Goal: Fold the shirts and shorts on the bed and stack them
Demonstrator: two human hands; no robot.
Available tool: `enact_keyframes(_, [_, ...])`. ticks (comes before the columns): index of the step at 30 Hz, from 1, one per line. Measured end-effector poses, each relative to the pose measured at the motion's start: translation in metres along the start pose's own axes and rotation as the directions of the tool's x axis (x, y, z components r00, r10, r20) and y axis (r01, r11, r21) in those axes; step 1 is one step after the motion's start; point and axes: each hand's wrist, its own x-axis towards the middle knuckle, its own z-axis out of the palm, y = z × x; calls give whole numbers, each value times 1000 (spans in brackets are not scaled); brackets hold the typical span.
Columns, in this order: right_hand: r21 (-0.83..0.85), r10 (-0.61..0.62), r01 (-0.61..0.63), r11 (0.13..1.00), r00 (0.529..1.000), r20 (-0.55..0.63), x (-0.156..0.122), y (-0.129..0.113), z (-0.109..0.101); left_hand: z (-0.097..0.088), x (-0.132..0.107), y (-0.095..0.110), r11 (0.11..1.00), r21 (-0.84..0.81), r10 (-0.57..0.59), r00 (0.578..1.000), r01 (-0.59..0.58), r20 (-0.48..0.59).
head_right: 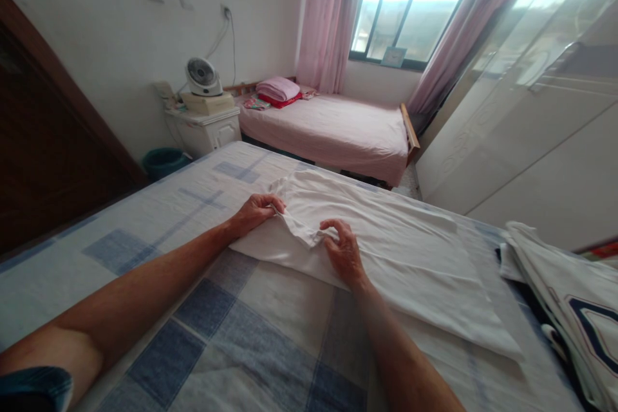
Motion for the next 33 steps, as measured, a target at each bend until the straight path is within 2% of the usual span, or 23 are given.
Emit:
enact_keyframes(4, [-233,-129,155,960,984,122,-5,-8,2,0,-1,1,1000,-17,19,1000,-19,7])
enact_keyframes(8, [-402,-177,224,888,973,151,-7,-6,8,1,0,-1,1000,-17,12,1000,-12,15])
enact_keyframes(13, [-389,-227,214,896,974,12,-7,-6,6,-5,0,5,997,42,67,997,-68,37])
enact_keyframes(15, [-368,-277,260,893,961,6,-8,-11,3,-12,0,12,990,88,95,988,-106,122])
enact_keyframes(18, [-297,-316,324,898,946,76,-10,-18,-1,-24,1,24,979,155,83,948,-136,307])
enact_keyframes(19, [-283,-312,321,904,947,78,-11,-20,-2,-27,2,27,976,169,84,949,-141,303])
enact_keyframes(22, [-318,-291,295,901,955,62,-11,-22,0,-23,1,31,949,234,175,970,-213,170])
enact_keyframes(23, [-345,-290,302,889,953,85,-11,-21,1,-18,-1,31,921,281,225,957,-270,182])
enact_keyframes(25, [-408,-279,328,852,944,175,-12,-18,5,-7,-5,26,822,389,300,896,-417,327])
enact_keyframes(27, [-473,-239,341,813,935,262,-13,-14,8,4,-9,19,703,488,301,839,-517,454])
enact_keyframes(28, [-500,-213,335,798,934,286,-14,-12,10,7,-10,15,658,540,286,838,-525,465])
enact_keyframes(30, [-535,-163,303,788,942,294,-15,-9,12,10,-10,5,616,629,272,878,-473,393])
enact_keyframes(33, [-542,-132,268,797,952,277,-15,-6,13,6,-3,-6,629,685,282,929,-367,239])
